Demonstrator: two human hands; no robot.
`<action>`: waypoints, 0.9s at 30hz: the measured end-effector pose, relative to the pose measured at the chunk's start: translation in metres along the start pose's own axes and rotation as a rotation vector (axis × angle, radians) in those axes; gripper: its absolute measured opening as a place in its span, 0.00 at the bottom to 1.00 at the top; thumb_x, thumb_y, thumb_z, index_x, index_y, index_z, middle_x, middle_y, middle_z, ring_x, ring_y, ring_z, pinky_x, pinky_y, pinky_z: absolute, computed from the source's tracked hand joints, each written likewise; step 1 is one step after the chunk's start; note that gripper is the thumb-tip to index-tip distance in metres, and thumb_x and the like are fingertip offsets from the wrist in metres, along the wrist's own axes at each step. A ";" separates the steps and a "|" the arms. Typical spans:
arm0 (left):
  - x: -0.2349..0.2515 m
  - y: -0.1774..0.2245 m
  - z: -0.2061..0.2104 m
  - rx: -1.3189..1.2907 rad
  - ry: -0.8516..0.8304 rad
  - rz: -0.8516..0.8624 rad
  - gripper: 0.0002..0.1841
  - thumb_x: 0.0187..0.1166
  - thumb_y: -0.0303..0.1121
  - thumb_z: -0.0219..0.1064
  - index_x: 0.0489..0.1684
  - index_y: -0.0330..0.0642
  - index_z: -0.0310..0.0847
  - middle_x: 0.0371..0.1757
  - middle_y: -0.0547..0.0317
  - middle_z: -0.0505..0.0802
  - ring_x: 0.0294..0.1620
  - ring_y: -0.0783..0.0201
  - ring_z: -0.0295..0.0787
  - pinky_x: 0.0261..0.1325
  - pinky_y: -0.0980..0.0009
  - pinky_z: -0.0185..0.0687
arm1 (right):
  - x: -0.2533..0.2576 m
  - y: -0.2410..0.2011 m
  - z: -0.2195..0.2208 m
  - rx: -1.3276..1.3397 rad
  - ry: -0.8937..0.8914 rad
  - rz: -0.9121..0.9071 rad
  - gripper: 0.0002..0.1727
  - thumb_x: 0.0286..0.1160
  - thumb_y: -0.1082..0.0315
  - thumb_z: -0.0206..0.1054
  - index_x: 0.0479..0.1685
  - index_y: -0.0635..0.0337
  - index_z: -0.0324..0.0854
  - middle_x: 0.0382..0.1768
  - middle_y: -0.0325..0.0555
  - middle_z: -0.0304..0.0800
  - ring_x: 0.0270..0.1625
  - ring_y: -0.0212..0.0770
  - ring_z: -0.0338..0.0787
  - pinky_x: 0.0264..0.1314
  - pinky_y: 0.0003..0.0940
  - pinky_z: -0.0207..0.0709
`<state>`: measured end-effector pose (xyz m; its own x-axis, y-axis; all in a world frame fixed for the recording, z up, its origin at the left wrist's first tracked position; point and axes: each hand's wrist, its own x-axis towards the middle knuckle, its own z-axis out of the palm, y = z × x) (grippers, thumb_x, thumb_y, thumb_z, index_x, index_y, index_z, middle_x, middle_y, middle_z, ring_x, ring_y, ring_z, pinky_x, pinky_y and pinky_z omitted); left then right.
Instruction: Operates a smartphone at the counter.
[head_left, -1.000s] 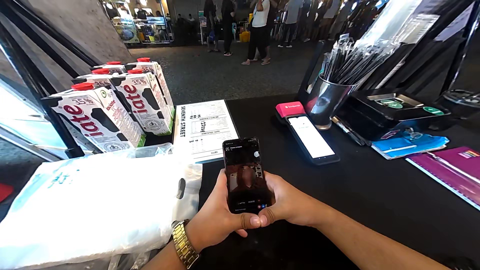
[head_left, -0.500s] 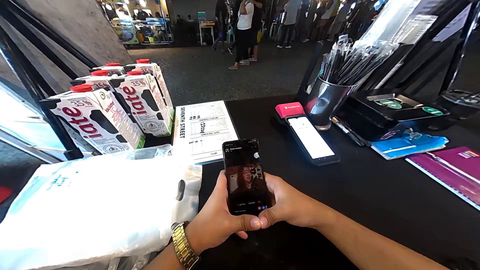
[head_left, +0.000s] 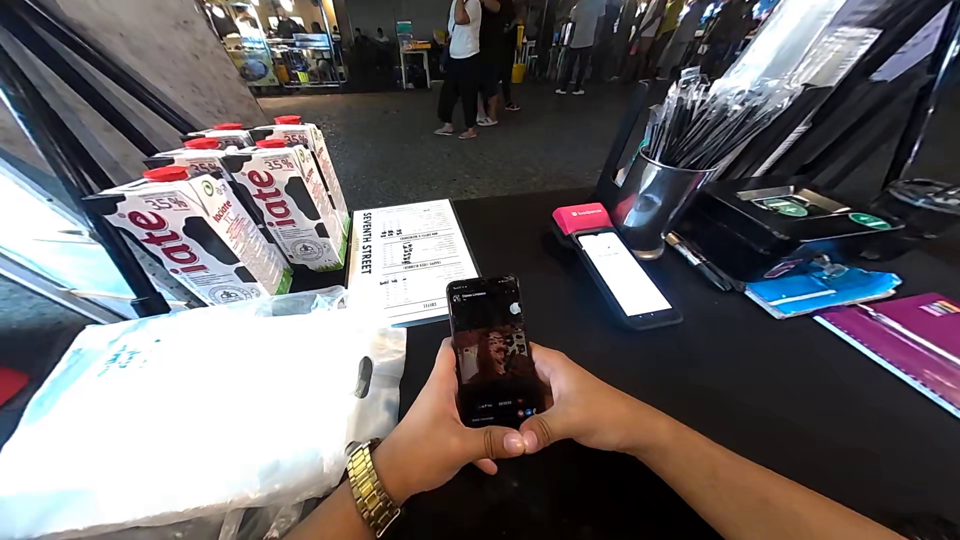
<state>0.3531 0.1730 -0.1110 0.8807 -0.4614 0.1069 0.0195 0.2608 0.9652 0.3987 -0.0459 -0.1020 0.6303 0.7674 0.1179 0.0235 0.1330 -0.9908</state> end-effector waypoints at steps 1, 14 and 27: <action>0.000 0.000 0.000 -0.002 -0.001 0.002 0.56 0.57 0.29 0.88 0.83 0.53 0.43 0.68 0.49 0.85 0.58 0.47 0.93 0.30 0.55 0.97 | 0.000 0.000 0.000 0.006 -0.003 0.001 0.44 0.56 0.67 0.87 0.77 0.63 0.68 0.66 0.48 0.87 0.70 0.42 0.87 0.77 0.40 0.81; 0.001 -0.001 0.000 -0.002 0.005 0.001 0.55 0.56 0.29 0.89 0.82 0.52 0.45 0.67 0.50 0.86 0.57 0.48 0.94 0.30 0.56 0.97 | -0.001 0.001 -0.001 0.008 -0.006 -0.005 0.45 0.56 0.67 0.87 0.77 0.63 0.68 0.67 0.47 0.87 0.70 0.42 0.87 0.77 0.40 0.80; 0.002 -0.004 0.006 0.010 0.030 0.082 0.58 0.55 0.24 0.87 0.82 0.43 0.39 0.67 0.47 0.86 0.58 0.44 0.93 0.35 0.48 0.98 | -0.005 -0.004 -0.002 -0.027 0.006 -0.007 0.45 0.55 0.72 0.85 0.78 0.65 0.65 0.66 0.49 0.86 0.67 0.42 0.88 0.69 0.42 0.85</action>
<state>0.3523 0.1662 -0.1135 0.8929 -0.4132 0.1790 -0.0584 0.2879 0.9559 0.3969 -0.0509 -0.0991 0.6349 0.7625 0.1243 0.0486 0.1212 -0.9914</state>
